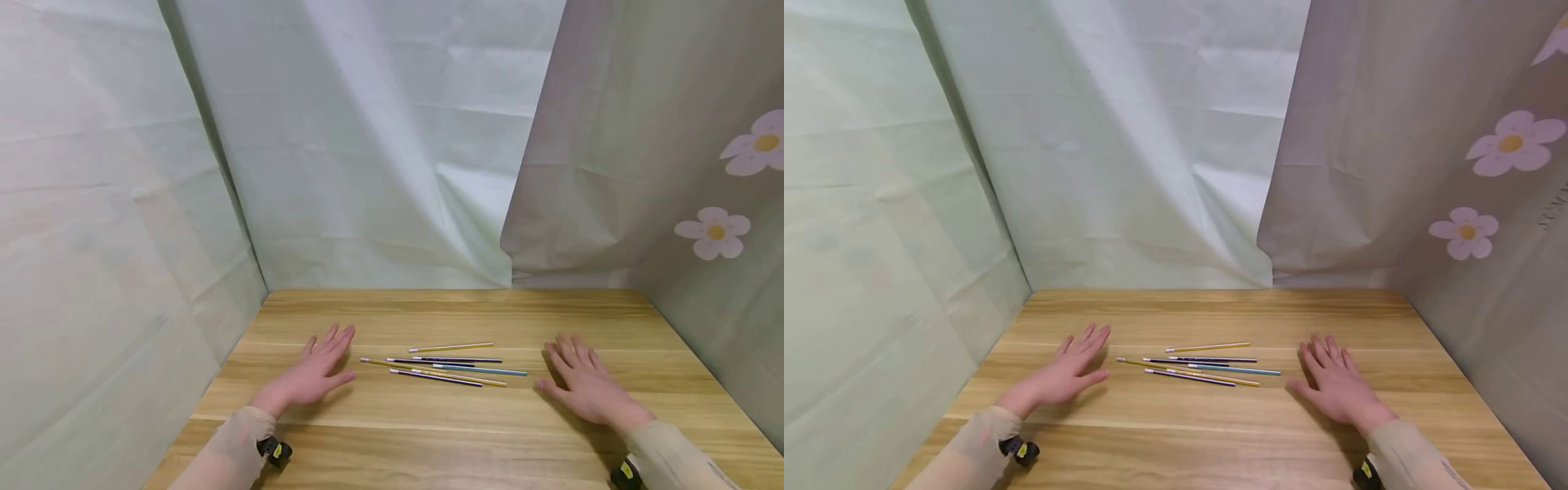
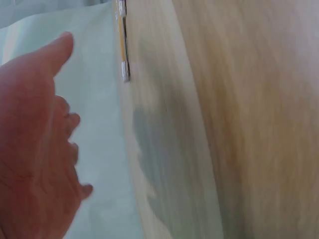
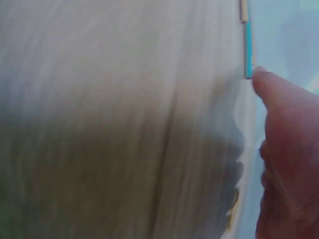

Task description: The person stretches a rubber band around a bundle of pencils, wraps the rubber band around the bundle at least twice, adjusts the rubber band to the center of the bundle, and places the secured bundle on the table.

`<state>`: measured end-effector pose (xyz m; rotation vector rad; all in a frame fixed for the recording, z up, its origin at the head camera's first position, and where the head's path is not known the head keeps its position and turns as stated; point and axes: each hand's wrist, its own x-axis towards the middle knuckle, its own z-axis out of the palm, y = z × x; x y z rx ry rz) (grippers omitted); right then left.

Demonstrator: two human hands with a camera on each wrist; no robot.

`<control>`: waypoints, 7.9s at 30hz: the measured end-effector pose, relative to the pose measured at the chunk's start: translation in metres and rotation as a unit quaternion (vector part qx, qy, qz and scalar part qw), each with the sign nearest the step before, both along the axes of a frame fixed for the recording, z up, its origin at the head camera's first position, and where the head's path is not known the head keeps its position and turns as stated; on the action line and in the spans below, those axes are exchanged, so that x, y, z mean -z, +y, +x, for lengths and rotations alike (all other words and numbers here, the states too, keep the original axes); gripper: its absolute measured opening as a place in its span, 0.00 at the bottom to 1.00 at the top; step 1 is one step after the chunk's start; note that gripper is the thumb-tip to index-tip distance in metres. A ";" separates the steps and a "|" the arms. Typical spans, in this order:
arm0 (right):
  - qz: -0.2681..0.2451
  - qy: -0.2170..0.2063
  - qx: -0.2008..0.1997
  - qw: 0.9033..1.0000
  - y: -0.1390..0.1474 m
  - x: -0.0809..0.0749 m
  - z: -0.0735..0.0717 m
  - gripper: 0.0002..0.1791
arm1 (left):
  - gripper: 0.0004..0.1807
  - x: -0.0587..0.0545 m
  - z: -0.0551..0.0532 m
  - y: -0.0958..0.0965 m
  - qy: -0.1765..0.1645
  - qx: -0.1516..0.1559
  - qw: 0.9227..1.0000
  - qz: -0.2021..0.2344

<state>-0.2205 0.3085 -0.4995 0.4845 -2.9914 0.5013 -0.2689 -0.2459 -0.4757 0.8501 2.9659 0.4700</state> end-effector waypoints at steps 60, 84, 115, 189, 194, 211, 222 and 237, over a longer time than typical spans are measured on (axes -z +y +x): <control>0.002 -0.094 0.000 0.996 -0.128 0.001 -0.015 0.60 | 0.60 0.016 0.005 0.098 -0.141 -0.023 0.987 -0.079; -0.051 -0.065 -0.095 0.992 -0.076 0.007 -0.039 0.55 | 0.60 0.015 -0.002 0.111 -0.098 -0.055 0.986 -0.120; 0.004 -0.073 -0.064 0.995 -0.100 0.011 -0.052 0.59 | 0.57 0.018 -0.006 0.151 -0.098 -0.141 0.977 -0.128; 0.009 -0.031 -0.161 0.986 -0.120 -0.031 -0.078 0.48 | 0.52 -0.016 -0.022 0.164 -0.044 0.055 0.996 -0.058; 0.030 -0.031 -0.189 0.981 -0.138 -0.034 -0.088 0.46 | 0.46 -0.019 -0.031 0.179 0.001 0.052 0.989 -0.137; 0.059 -0.062 -0.136 0.987 -0.173 -0.038 -0.094 0.33 | 0.36 -0.012 -0.047 0.198 0.021 0.035 0.988 -0.149; 0.024 -0.061 -0.094 0.993 -0.168 -0.029 -0.094 0.33 | 0.32 -0.004 -0.050 0.196 0.020 -0.007 0.993 -0.118; -0.002 -0.091 -0.106 0.990 -0.165 -0.024 -0.089 0.20 | 0.21 -0.007 -0.048 0.199 -0.045 -0.002 0.996 -0.082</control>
